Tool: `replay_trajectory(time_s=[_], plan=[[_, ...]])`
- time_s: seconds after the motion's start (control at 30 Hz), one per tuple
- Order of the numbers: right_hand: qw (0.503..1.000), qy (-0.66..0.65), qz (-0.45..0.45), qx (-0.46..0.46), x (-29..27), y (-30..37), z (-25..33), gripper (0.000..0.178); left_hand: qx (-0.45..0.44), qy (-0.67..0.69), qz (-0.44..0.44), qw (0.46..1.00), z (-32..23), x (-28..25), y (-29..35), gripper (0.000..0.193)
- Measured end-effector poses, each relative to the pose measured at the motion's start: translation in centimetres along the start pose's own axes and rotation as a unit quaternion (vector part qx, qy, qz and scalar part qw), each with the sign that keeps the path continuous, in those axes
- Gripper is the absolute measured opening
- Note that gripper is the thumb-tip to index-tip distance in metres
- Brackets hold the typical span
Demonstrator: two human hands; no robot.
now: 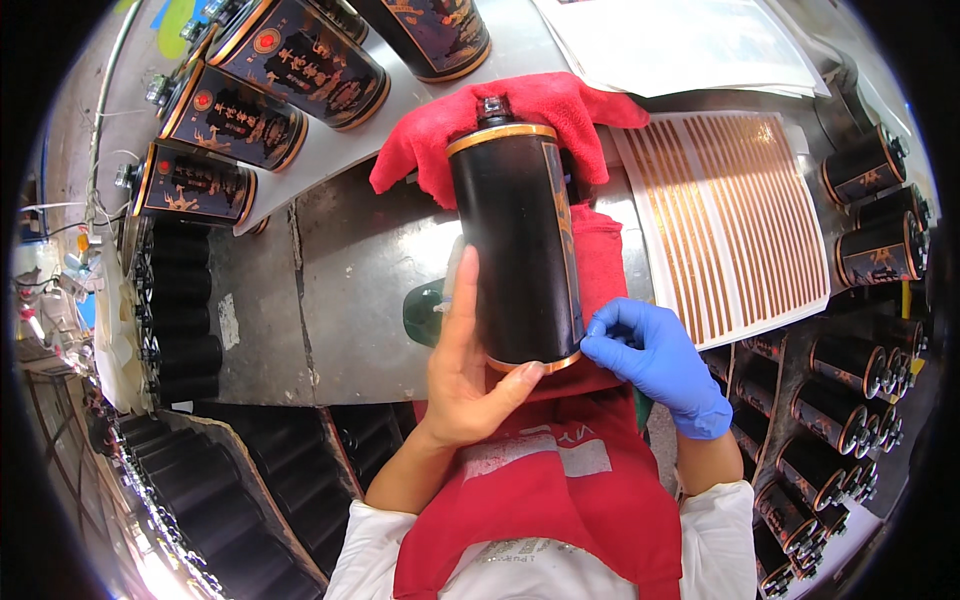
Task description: The person applies decorative labels to cylindrical black containers. They wipe each container with a green sponge, peel a label from a sheet, align and smooth it onto the container, and then place the finished container on a nearby tray. The process is repeated for multiple containers.
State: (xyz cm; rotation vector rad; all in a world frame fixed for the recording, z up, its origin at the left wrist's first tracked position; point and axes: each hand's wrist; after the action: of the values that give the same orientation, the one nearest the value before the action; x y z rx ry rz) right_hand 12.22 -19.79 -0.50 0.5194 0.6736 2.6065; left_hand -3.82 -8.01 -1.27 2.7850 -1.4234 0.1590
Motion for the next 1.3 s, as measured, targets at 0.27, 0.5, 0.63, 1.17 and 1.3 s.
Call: replay_trajectory(time_s=[0.27,0.5,0.63,1.17,1.3], plan=[[0.997,-0.021,-0.073,-0.028,-0.6,-0.3,0.5,0.017,-0.005,-0.260,-0.012,0.966,-0.7,0.8,0.0,0.115],[0.933,-0.312,-0.142,-0.110,-5.6,2.0,-1.9,0.035,0.076,-0.382,0.012,0.921,-1.2,0.4,-0.3,0.135],[0.929,-0.195,-0.258,-0.182,-2.4,4.7,-0.6,0.037,0.066,-0.376,0.018,0.924,-1.4,0.3,-0.1,0.126],[0.951,0.107,-0.146,-0.251,4.2,5.7,-1.5,0.034,0.217,-0.628,0.030,0.747,-2.2,2.0,-1.7,0.092],[0.961,0.058,-0.141,-0.229,2.3,4.2,-3.3,0.033,0.215,-0.515,-0.004,0.830,-0.8,0.1,-1.0,0.092]])
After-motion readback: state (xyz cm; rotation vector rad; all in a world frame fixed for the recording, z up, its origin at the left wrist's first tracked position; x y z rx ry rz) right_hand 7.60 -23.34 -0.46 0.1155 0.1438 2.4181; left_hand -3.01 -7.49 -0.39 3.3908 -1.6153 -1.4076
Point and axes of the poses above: each hand's wrist, its own y-axis away from the middle knuckle, its own x-axis out of the palm, z = x × y, and after that the axes turned 10 degrees about -y, right-handed
